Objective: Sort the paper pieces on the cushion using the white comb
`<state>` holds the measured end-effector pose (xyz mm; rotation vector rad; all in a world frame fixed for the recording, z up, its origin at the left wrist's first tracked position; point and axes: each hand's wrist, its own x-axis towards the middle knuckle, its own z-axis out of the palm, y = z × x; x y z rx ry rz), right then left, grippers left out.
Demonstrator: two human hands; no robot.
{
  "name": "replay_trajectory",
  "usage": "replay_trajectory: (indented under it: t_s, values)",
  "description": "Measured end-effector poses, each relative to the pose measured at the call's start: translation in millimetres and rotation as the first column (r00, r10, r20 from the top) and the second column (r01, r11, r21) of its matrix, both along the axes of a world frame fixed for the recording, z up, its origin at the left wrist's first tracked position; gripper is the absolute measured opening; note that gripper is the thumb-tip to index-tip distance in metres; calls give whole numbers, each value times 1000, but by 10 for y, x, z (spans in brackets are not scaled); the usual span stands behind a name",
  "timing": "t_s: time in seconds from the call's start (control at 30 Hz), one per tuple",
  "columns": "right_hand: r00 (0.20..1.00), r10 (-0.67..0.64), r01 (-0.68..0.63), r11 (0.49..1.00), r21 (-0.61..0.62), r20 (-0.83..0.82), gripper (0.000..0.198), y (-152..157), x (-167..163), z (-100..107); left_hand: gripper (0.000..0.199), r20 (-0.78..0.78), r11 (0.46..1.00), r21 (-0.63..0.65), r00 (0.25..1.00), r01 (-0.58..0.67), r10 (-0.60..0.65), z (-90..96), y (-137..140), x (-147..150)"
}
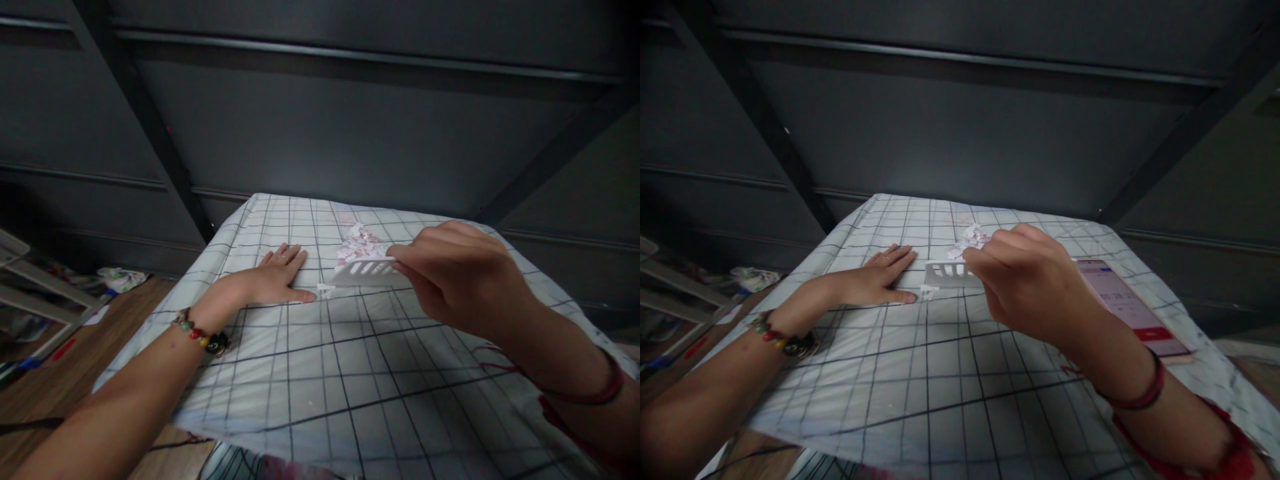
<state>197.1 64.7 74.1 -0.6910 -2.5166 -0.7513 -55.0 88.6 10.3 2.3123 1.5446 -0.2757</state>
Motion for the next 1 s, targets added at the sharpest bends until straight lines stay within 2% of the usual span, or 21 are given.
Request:
replay_trajectory:
  t_s: [0.2, 0.33, 0.5, 0.7, 0.83, 1.0]
  values:
    - [1000, 6, -6, 999, -33, 17, 24, 50, -52, -71, 103, -10, 1000, 6, 1000, -4, 4, 1, 0, 0]
    - [997, 71, -71, 996, -57, 3, 20, -1, 60, -79, 102, -19, 1000, -13, 1000, -9, 9, 33, -19, 12]
    - [997, 70, -71, 997, -34, -20, 18, 6, 199, -94, 102, -16, 1000, 18, 1000, -6, 6, 13, -10, 12]
    - [990, 115, -128, 974, -184, -81, 18, 32, 292, -155, 102, -27, 1000, 26, 1000, -1, 2, 1, -3, 15]
    - [973, 149, -181, 967, -181, -175, 14, 23, 320, -168, 101, -24, 1000, 22, 1000, -2, 3, 15, -8, 25]
    - [967, 158, -208, 941, -265, -201, 17, 37, 255, -164, 112, 8, 996, -13, 996, 88, -88, 7, -15, 13]
